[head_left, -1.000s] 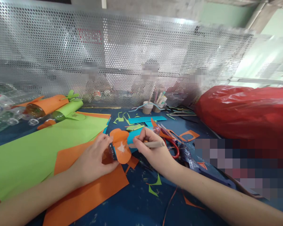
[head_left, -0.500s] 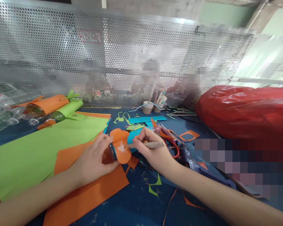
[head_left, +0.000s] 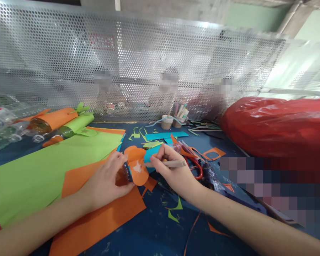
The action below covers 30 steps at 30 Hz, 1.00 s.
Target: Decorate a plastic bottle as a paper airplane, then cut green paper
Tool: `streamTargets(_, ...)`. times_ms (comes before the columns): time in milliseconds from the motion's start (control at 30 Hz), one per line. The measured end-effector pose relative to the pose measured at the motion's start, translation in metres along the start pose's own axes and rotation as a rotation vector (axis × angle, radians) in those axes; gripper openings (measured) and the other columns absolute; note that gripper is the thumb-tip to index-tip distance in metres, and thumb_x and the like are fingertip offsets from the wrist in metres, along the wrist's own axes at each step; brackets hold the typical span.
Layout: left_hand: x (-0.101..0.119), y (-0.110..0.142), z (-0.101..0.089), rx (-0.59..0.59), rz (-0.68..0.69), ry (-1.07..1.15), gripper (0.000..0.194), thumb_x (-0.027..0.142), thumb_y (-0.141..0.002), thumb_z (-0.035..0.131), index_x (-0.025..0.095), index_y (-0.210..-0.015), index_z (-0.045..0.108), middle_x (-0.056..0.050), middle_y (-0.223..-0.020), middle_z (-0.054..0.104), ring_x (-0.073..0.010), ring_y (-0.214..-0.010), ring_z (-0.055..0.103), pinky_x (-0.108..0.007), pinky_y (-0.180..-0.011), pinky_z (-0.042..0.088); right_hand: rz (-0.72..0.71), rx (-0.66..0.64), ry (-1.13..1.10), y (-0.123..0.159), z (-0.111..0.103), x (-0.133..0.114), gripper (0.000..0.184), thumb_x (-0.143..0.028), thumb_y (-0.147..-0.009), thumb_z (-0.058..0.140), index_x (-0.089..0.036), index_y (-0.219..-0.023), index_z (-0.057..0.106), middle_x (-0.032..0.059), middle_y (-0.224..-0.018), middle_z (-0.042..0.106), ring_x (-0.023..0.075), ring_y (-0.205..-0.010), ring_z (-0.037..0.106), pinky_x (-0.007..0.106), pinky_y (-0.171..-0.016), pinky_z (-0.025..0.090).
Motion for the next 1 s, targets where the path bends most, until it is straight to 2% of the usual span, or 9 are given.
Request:
streamTargets(433,0.0015,-0.0007,-0.0023,0.03,0.021,0.012,0.045,0.035,-0.08,0.064,0.027,-0.122,0.051,-0.008,-0.118,0.06,-0.0269,-0.102,0.065,-0.043,-0.084,0.058,0.001,0.006,0.009,0.0002,-0.0006,-0.0019,0.027,-0.032,-0.089,0.06,-0.023,-0.071,0.043,-0.005,-0.066,0.048,0.0131,-0.061,0.044,0.028,-0.059,0.036)
streamTargets(733,0.0005,0.0016,-0.0005,0.009,-0.001,0.004,0.047,0.038,-0.083,0.062,0.026,-0.126,0.047,-0.01,-0.123,0.057,-0.0277,-0.104,0.064,-0.044,-0.087,0.057,-0.007,0.007,-0.03,0.0017,-0.001,-0.0049,0.026,-0.034,-0.092,0.057,-0.023,-0.072,0.045,-0.0053,-0.064,0.046,0.0128,-0.058,0.045,0.028,-0.057,0.036)
streamTargets(867,0.0003,0.0011,-0.0009,0.02,0.001,-0.005,0.043,0.039,-0.082,0.063,0.026,-0.121,0.05,-0.008,-0.117,0.058,-0.0259,-0.099,0.065,-0.042,-0.084,0.058,0.009,-0.002,-0.061,0.0035,-0.0007,-0.0046,0.029,-0.043,-0.095,0.055,-0.023,-0.075,0.047,-0.0043,-0.066,0.051,0.0136,-0.061,0.05,0.028,-0.06,0.04)
streamTargets(1000,-0.0002,0.0012,-0.0003,0.027,0.011,-0.006,0.043,0.038,-0.083,0.064,0.027,-0.121,0.048,-0.008,-0.117,0.058,-0.0279,-0.11,0.062,-0.046,-0.093,0.055,0.044,-0.039,-0.074,0.0044,0.0009,-0.0014,0.036,-0.052,-0.101,0.04,-0.024,-0.082,0.05,-0.0035,-0.063,0.057,0.0152,-0.064,0.056,0.03,-0.066,0.043)
Point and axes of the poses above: each hand's wrist, its own y-axis away from the middle knuckle, its own z-axis out of the palm, x = y × z, the point moved 6 cm from there along -y, towards the middle knuckle
